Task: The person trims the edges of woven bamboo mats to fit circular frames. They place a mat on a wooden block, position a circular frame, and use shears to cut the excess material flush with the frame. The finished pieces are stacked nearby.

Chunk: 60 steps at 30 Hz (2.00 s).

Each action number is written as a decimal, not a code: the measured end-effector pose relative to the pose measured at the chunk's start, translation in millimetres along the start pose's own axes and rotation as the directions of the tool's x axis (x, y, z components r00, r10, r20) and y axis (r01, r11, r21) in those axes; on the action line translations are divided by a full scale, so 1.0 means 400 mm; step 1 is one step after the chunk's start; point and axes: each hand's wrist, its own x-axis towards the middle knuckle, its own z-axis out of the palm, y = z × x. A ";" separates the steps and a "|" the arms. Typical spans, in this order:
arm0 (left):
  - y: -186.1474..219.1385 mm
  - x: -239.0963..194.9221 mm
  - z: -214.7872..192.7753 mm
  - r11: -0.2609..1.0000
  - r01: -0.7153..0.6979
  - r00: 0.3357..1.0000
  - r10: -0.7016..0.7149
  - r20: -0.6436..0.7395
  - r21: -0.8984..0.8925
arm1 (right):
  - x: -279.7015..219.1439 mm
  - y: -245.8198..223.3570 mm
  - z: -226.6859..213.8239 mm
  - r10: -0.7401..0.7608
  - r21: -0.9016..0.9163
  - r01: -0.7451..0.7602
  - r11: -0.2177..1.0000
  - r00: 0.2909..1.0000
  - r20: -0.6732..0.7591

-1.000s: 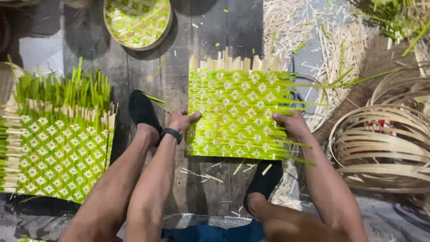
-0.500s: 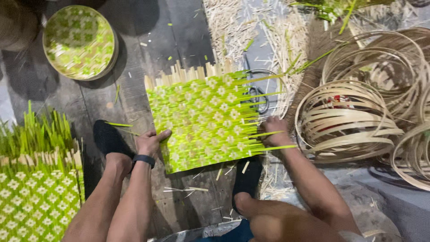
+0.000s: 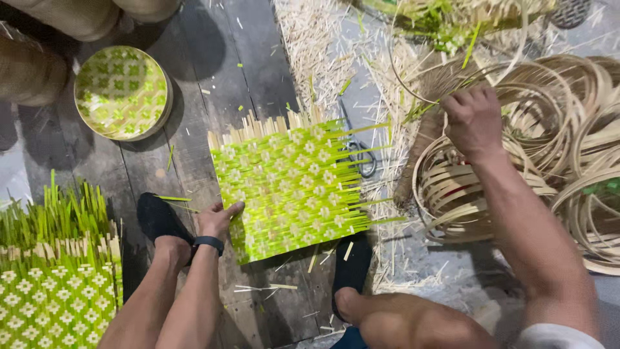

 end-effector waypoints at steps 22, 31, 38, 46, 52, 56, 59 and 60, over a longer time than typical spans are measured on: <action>0.573 -0.560 0.180 0.477 -0.048 0.760 0.587 0.277 -0.878 | 0.106 -0.478 -0.572 -0.227 0.878 0.233 0.419 0.963 -0.147; 0.684 -0.595 0.043 0.601 -0.799 0.601 0.798 -0.046 -0.008 | 0.145 -0.575 -0.630 -0.330 0.690 0.520 0.503 0.854 -0.403; 0.651 -0.577 0.107 0.946 0.164 0.686 0.094 0.721 -0.279 | 0.170 -0.626 -0.642 -0.391 0.453 0.656 0.603 0.739 -0.549; 0.618 -0.583 0.114 0.894 0.230 0.796 0.054 0.603 -0.384 | 0.143 -0.658 -0.593 -0.309 0.476 0.575 0.665 0.793 -0.525; 0.578 -0.549 0.123 0.855 0.275 0.753 0.093 0.651 -0.440 | 0.161 -0.651 -0.557 -0.281 0.567 0.517 0.641 0.846 -0.453; 0.520 -0.473 0.085 0.793 -0.384 0.742 0.570 0.353 -0.473 | 0.185 -0.540 -0.528 0.132 0.910 -0.138 0.391 0.987 0.093; 0.492 -0.418 0.036 0.235 0.157 0.825 0.503 0.258 -0.959 | 0.161 -0.468 -0.484 0.144 0.837 -0.403 -0.371 0.865 0.480; 0.489 -0.408 0.022 0.153 0.186 0.803 0.546 0.240 -0.971 | 0.146 -0.454 -0.464 0.049 0.681 -0.401 -0.613 0.841 0.539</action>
